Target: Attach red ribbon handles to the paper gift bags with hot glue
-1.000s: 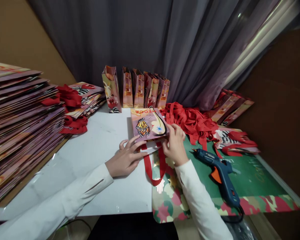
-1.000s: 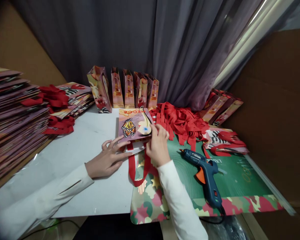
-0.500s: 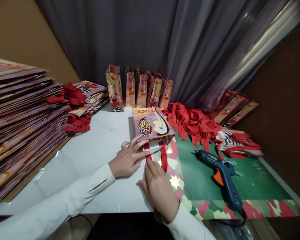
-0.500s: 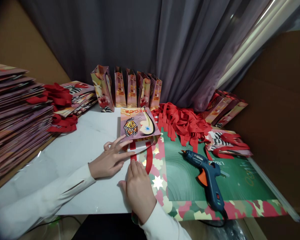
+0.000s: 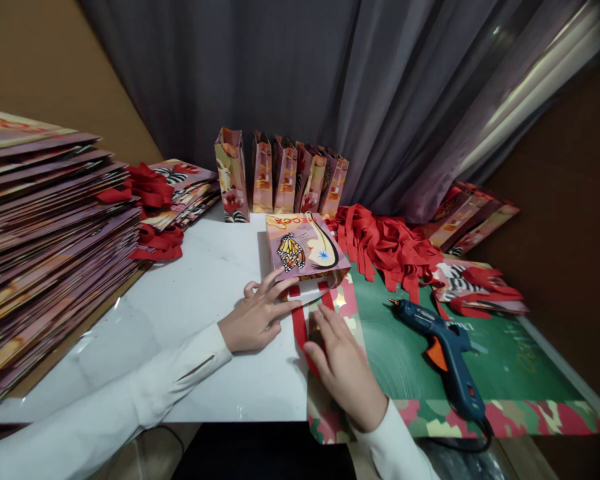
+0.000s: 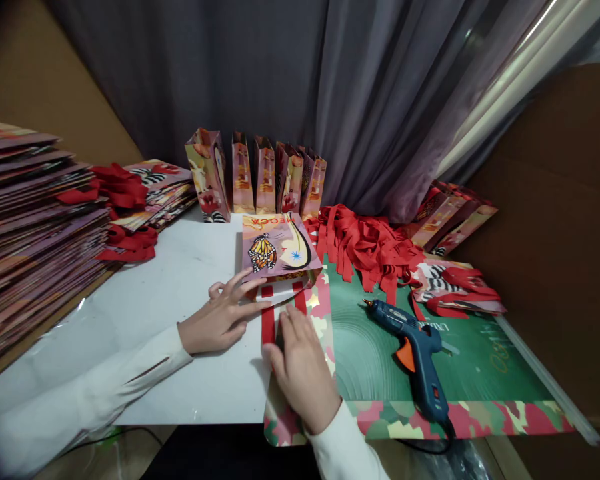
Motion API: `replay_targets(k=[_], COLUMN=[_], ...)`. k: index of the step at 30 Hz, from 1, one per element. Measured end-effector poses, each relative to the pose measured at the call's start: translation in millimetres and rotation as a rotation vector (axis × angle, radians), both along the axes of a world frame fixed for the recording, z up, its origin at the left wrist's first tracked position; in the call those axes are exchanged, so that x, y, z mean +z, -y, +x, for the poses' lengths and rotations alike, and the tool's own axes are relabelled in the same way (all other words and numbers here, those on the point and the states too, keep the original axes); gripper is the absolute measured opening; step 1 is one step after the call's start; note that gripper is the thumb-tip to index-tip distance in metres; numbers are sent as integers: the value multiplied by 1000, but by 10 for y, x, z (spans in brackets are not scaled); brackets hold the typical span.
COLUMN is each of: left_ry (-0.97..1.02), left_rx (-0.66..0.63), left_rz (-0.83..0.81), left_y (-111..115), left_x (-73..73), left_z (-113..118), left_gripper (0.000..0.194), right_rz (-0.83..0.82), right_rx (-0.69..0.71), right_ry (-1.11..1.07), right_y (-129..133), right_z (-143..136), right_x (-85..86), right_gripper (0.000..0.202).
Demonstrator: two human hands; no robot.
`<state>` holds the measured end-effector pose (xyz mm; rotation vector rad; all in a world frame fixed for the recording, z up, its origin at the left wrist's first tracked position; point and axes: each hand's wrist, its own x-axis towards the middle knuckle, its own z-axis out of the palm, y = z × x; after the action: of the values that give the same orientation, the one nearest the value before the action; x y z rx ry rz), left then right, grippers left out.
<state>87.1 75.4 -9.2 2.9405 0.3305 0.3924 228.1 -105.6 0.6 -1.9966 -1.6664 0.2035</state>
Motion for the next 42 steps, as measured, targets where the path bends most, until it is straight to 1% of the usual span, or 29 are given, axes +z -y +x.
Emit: replay_targets(k=[3,6,8,10,11,12,13,14,15,16,17,18,19,20,21,23,25,26,27,30,32,34,36,38,39,41,42], left_ry=[-4,-7,-3,3,4,4,2,0,-1,1,4,8,10,12,12,4,-5,-7,-6,9,16,16,9,5,5,15,18], left_rx=[-3,-12,-21,-29,-31,-32,-31,-30,-29,-30,-31,-32,-32,-34,-35,-30,-23,-20,-18,-18,-17,-15,-17,-18,-18,-20,-21], left_rz=[23,56,65,59,52,44,38,37,39,46,56,65,72,75,76,72,69,69,70,67,61,58,58,62,62,56,52], left_y=[-4,-14,-24,-34,-38,-41,-44,-47,-50,-54,-58,-63,-67,-70,-71,-70,-66,-64,-63,-62,-60,-56,-52,-52,-52,-56,-57], left_x=[-8,-22,-31,-35,-35,-34,-34,-34,-36,-40,-46,-52,-57,-61,-62,-59,-53,-52,-53,-61,-63,-57,-46,-38,-37,-39,-42], left_z=[-7,-16,-20,-20,-20,-19,-19,-19,-20,-22,-25,-27,-29,-30,-30,-27,-23,-21,-20,-20,-19,-17,-14,-12,-12,-13,-14], left_gripper=[66,66,65,65,66,68,69,70,70,70,69,68,68,68,68,68,66,66,66,66,66,66,67,67,68,67,66], right_rz=[-60,-108,-109,-89,-56,-1,65,120,152,120,29,-74,-174,-264,-337,-442,-481,-476,-454,-316,-183,-54,56,133,166,187,174], right_rx=[-50,-59,-50,-38,-70,-148,-279,-454,-658,-848,-1000,-1096,-1148,-1171,-1151,-1039,-905,-877,-892,-1025,-1089,-1078,-1002,-869,-791,-659,-636], right_ry=[23,35,31,35,49,75,115,168,228,295,353,392,416,419,397,281,89,-16,-123,-453,-634,-808,-1015,-1202,-1260,-1295,-1270], right_y=[0,-5,-1,37,80,145,232,340,467,605,747,885,1013,1129,1228,1383,1484,1516,1537,1555,1556,1567,1587,1595,1587,1531,1480], right_z=[199,254,252,288,336,405,496,601,716,832,943,1047,1140,1222,1297,1426,1532,1574,1604,1593,1490,1329,1158,1022,976,928,922], right_x=[-103,-203,-218,-186,-160,-133,-111,-98,-95,-103,-119,-141,-162,-178,-186,-168,-113,-80,-46,38,83,134,197,267,300,350,366], right_gripper=[54,56,55,53,50,47,45,45,47,50,54,58,62,65,66,60,49,44,42,47,54,59,57,51,49,48,49])
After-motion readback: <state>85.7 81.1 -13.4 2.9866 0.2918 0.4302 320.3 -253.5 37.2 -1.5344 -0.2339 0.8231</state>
